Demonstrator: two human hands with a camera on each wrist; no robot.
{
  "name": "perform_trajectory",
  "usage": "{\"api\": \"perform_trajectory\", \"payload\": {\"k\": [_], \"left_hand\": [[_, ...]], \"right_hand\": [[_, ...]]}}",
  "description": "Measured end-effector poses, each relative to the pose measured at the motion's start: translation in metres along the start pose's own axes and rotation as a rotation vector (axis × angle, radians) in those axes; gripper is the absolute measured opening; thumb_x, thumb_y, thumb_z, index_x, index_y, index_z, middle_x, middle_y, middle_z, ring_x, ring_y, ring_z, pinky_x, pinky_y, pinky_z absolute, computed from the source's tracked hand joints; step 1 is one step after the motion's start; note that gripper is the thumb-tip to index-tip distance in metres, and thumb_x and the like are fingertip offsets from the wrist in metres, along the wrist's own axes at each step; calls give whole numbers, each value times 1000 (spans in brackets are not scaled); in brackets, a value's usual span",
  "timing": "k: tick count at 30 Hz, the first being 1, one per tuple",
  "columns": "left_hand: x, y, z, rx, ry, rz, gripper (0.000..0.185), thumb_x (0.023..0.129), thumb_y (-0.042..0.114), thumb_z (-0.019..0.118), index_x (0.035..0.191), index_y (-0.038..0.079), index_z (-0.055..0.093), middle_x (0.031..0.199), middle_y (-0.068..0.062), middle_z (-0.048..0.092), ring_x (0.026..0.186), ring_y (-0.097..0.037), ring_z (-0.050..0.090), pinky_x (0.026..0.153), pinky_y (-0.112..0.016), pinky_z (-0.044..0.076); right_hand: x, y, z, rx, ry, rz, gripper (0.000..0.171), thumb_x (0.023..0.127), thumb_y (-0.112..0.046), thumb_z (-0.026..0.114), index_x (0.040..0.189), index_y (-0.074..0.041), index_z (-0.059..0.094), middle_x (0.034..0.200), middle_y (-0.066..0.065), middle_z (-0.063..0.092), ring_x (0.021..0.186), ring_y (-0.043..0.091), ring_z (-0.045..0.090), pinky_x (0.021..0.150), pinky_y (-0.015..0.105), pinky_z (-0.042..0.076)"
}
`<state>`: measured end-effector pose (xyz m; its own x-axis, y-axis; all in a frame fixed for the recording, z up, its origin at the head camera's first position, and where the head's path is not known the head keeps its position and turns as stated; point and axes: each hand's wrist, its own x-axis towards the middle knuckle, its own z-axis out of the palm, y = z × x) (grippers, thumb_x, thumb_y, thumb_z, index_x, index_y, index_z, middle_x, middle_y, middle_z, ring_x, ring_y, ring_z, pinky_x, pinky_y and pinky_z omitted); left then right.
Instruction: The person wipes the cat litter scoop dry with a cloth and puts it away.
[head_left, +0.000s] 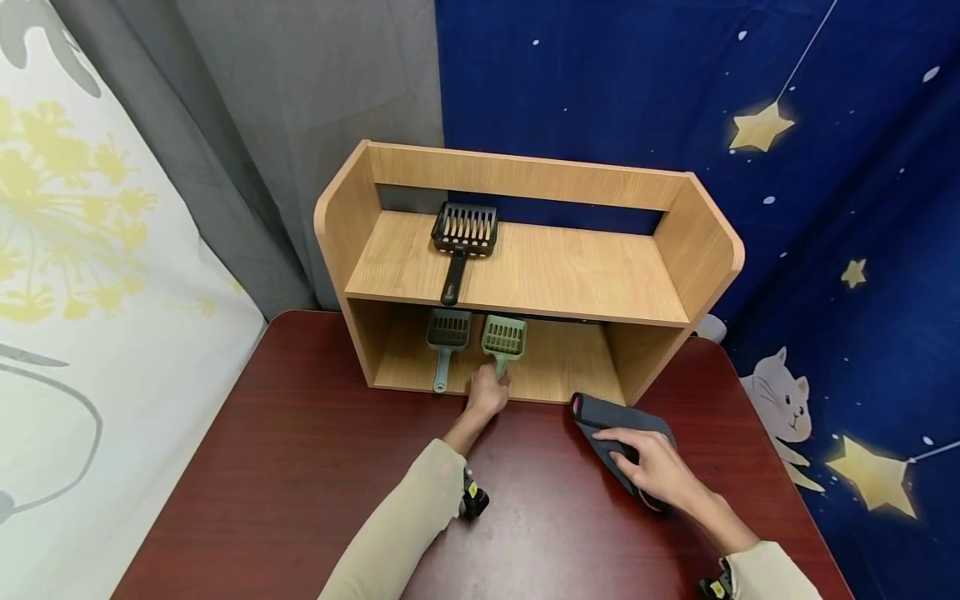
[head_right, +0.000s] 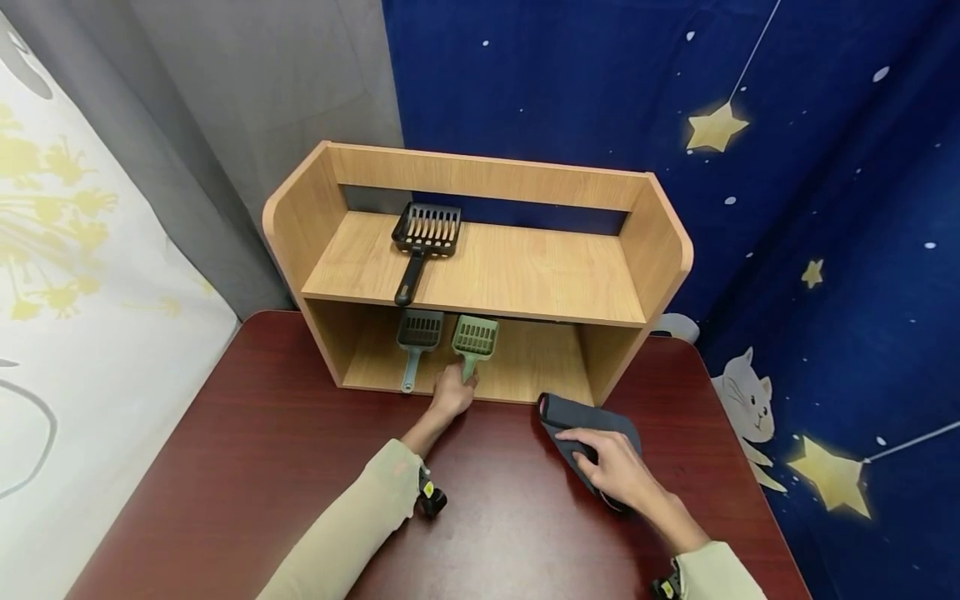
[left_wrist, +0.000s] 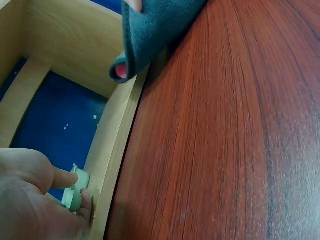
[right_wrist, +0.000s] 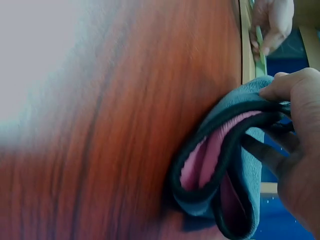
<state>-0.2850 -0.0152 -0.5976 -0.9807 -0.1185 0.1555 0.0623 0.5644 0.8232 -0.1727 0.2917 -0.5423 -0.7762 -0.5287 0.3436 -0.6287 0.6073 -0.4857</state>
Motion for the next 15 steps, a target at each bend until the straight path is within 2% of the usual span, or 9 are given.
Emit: {"api": "perform_trajectory", "payload": {"k": [3,6,8,9,11,13,15], "left_hand": [[5,-8,9,29,2,4,14,99,15,69,88,8,65,75,-10,65,79,-37,67,74,-56,52],[3,-4,7,3,16,28,11,98,13,69,89,7,66,73,-10,62,76,-35,64,72,-55,51],[0,-2,6,-23,35,64,12,97,11,68,88,5,64,70,-11,59,71,-35,60,68,-55,49],[-2,0,5,-37,48,83,11,96,10,68,87,5,64,69,-10,57,69,-34,58,66,-55,48],[-3,-1,5,-39,65,117,11,96,10,68,88,5,63,69,-9,56,69,-33,57,65,-52,47],[-4,-2,3,-41,58,129,11,96,11,68,89,3,64,70,-11,58,72,-36,60,68,-53,48],[-7,0,0,-19,41,129,11,96,11,68,96,0,67,78,-15,64,83,-40,65,75,-54,51]], "right_hand": [[0,-6,5,-1,-62,15,49,84,5,82,126,-21,77,117,2,78,54,-8,29,55,18,37],[1,-12,7,-32,-79,14,50,84,2,83,127,-22,77,121,-1,77,67,-5,55,64,25,49],[1,-16,8,-55,-78,10,52,83,-1,85,130,-22,76,124,-2,76,87,5,69,74,32,56],[1,-19,9,-68,-79,13,54,83,-2,85,132,-22,74,126,-2,76,97,9,71,78,35,57],[0,-24,11,-78,-94,29,58,85,-8,86,140,-22,70,126,-3,76,112,18,72,84,43,60],[-2,-29,13,-83,-121,58,61,89,-17,85,146,-22,65,126,-4,76,115,22,72,86,47,59],[-4,-34,16,-92,-150,87,61,92,-27,84,149,-23,63,125,-6,77,117,23,71,85,48,59]]}}
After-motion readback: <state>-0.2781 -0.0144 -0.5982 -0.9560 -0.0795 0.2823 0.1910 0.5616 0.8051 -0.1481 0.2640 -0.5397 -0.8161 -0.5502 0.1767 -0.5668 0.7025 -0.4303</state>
